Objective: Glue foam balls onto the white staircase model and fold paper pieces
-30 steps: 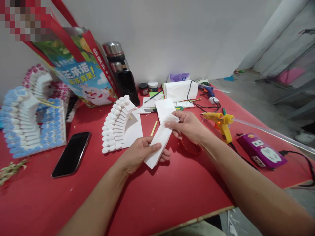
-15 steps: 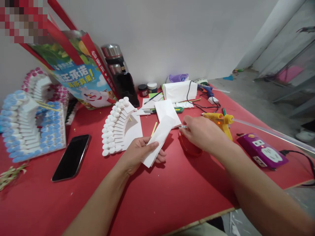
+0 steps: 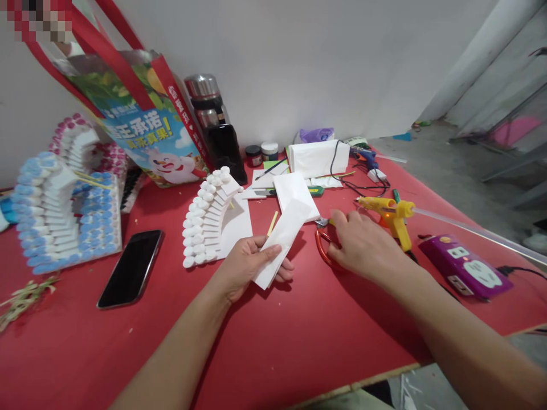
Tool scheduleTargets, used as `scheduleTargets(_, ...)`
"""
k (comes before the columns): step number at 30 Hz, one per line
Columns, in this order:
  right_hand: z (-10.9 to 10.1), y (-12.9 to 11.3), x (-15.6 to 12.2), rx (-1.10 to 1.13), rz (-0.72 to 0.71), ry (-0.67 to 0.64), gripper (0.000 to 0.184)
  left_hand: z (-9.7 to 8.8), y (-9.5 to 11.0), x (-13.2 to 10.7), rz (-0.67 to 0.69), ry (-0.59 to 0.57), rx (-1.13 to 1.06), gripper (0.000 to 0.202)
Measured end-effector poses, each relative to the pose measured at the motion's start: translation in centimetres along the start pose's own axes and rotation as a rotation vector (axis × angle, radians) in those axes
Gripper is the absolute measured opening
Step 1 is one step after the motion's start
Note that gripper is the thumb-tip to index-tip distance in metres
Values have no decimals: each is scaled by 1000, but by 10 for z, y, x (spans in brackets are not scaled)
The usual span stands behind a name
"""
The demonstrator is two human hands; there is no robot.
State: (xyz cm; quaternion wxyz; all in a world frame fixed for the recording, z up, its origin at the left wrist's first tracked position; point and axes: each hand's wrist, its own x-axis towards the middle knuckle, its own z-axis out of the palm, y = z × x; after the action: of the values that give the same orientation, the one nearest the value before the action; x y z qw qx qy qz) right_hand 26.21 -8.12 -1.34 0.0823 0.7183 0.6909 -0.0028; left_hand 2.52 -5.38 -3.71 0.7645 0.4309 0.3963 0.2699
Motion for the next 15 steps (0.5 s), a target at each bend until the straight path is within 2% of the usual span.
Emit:
scheduleTargets(4, 1, -1, 5, 51, 45, -75, 46, 0, 0, 1, 6, 3, -4, 28)
scheduleTargets(15, -1, 1, 0, 107, 39, -201, 31, -1, 3, 0, 53, 86, -40, 26)
